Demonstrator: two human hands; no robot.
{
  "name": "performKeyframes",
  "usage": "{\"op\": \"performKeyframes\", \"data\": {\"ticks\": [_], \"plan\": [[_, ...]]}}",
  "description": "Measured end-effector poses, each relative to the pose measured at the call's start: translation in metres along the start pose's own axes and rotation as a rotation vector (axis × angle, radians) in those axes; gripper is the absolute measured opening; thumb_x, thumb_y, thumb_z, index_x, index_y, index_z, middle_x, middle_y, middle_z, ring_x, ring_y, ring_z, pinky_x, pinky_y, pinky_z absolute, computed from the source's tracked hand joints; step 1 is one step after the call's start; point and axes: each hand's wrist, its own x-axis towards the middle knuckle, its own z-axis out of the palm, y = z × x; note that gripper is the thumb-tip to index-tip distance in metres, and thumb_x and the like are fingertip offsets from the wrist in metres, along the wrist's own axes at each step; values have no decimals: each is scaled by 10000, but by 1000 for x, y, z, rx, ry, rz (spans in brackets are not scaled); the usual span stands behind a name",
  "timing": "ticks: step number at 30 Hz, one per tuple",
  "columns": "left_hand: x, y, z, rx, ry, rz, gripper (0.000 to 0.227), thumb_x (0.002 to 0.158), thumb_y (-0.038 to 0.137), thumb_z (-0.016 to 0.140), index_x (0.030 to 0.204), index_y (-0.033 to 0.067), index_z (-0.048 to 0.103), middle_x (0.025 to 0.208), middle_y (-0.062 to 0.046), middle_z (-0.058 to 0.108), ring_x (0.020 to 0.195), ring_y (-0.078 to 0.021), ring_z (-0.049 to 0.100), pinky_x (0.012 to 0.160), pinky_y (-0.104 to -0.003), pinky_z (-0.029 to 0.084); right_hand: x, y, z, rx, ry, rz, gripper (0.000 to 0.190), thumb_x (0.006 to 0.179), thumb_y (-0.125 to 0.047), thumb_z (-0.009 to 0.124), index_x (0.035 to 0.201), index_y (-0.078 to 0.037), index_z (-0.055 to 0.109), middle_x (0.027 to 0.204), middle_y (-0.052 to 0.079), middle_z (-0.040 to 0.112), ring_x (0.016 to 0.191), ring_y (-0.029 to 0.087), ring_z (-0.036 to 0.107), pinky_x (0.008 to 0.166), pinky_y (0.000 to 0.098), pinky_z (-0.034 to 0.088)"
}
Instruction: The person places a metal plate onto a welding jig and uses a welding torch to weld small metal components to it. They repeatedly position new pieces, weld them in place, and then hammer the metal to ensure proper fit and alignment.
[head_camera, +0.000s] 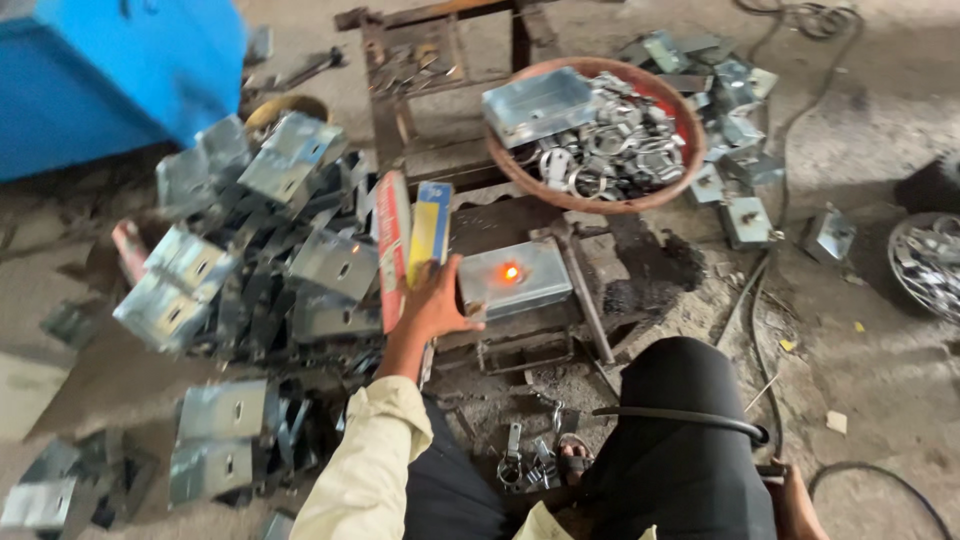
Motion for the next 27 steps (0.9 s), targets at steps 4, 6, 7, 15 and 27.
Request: {"op": "performKeyframes", "data": {"ticks": [4,6,7,15,27], "plan": [[-19,6,10,-106,154,43,1346,396,652,909,1454,54,331,1480,-299,409,1400,-475,392,1103,-660,350,0,-25,-33,-381,244,-463,492,1060,-376,486,1328,-18,691,1078,216,746,833,307,661,744,437,532],[-49,13,28,-62,31,-116,1252,532,844,776,1435,84,358,1396,-192,501,1374,-376,454,1172,-661,309,-10,-38,-40,-513,333,-833,370,1037,-177,507,1326,-39,693,1036,149,760,812,224,673,699,359,533],[-65,24,44,-166,136,-184,1232,534,833,774,1425,86,366,1430,-202,476,1383,-379,437,1133,-715,242,-19,-46,-33,-398,279,-887,348,1052,-144,499,1313,-21,695,1031,131,745,817,204,664,709,336,530],[-117,123,67,-1762,125,-737,851,826,698,585,1382,62,479,926,-80,516,726,-151,450,591,-334,401,-73,-52,55,-233,48,-1003,320,996,-26,530,1245,6,729,911,110,728,738,159,616,672,294,513],[68,154,-89,-1524,265,225,814,885,359,781,1537,11,439,1271,-191,658,932,-215,666,796,-311,572,-84,-14,58,-221,-79,-1013,295,917,63,580,1175,64,724,923,77,683,754,134,622,672,284,511]]}}
